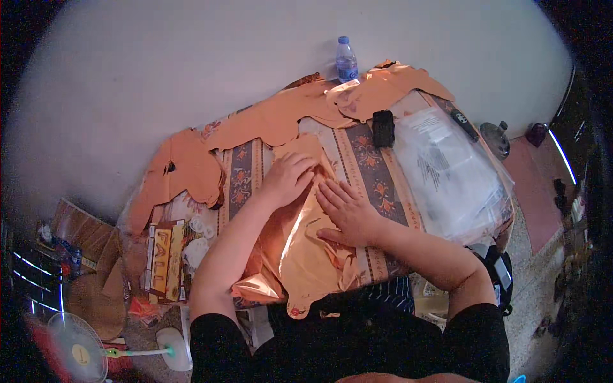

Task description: The recorder is removing metallic foil balloons from plastic packaging and organizing them on a table.

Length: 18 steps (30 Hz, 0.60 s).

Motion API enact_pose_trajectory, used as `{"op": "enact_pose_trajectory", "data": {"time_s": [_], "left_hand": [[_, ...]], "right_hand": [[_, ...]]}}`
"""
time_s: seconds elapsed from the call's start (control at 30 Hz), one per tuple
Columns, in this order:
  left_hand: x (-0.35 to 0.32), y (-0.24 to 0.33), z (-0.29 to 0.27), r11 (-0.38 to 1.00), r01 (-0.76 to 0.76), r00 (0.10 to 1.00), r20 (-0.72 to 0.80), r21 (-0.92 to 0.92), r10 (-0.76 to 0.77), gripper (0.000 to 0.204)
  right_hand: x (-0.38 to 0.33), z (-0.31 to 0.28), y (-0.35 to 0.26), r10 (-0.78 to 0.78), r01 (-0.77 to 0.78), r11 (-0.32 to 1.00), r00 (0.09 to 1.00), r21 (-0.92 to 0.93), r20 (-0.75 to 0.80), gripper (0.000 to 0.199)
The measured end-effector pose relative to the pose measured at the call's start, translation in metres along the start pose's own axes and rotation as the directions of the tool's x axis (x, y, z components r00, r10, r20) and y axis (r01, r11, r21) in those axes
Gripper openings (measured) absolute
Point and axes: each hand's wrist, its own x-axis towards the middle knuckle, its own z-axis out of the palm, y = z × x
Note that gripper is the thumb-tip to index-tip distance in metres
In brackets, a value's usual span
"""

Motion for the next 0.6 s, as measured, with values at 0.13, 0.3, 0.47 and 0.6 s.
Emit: {"op": "enact_pose_trajectory", "data": {"time_s": [0.13, 0.3, 0.47, 0.6], "left_hand": [[-0.008, -0.001, 0.012, 1.0, 0.009, 1.0, 0.0, -0.018, -0.009, 0.032], [-0.011, -0.003, 0.025, 0.999, 0.0, 0.995, -0.104, 0.052, 0.005, 0.032], [-0.007, -0.006, 0.021, 0.999, 0.029, 0.997, -0.067, 0.021, -0.028, 0.039], [-0.009, -0.011, 0.024, 1.0, -0.001, 0.996, -0.087, 0.019, 0.003, 0.036]], "right_hand": [[-0.001, 0.001, -0.001, 0.004, -0.003, 0.999, 0.999, -0.038, 0.039, 0.079], [-0.002, 0.007, 0.005, -0.015, 0.015, 0.998, 1.0, 0.061, -0.007, 0.08], [-0.001, 0.0, 0.006, -0.018, 0.018, 0.994, 1.0, 0.105, 0.004, 0.082], [0.0, -0.005, 0.005, 0.001, -0.006, 0.992, 0.999, 0.129, 0.04, 0.08]]}}
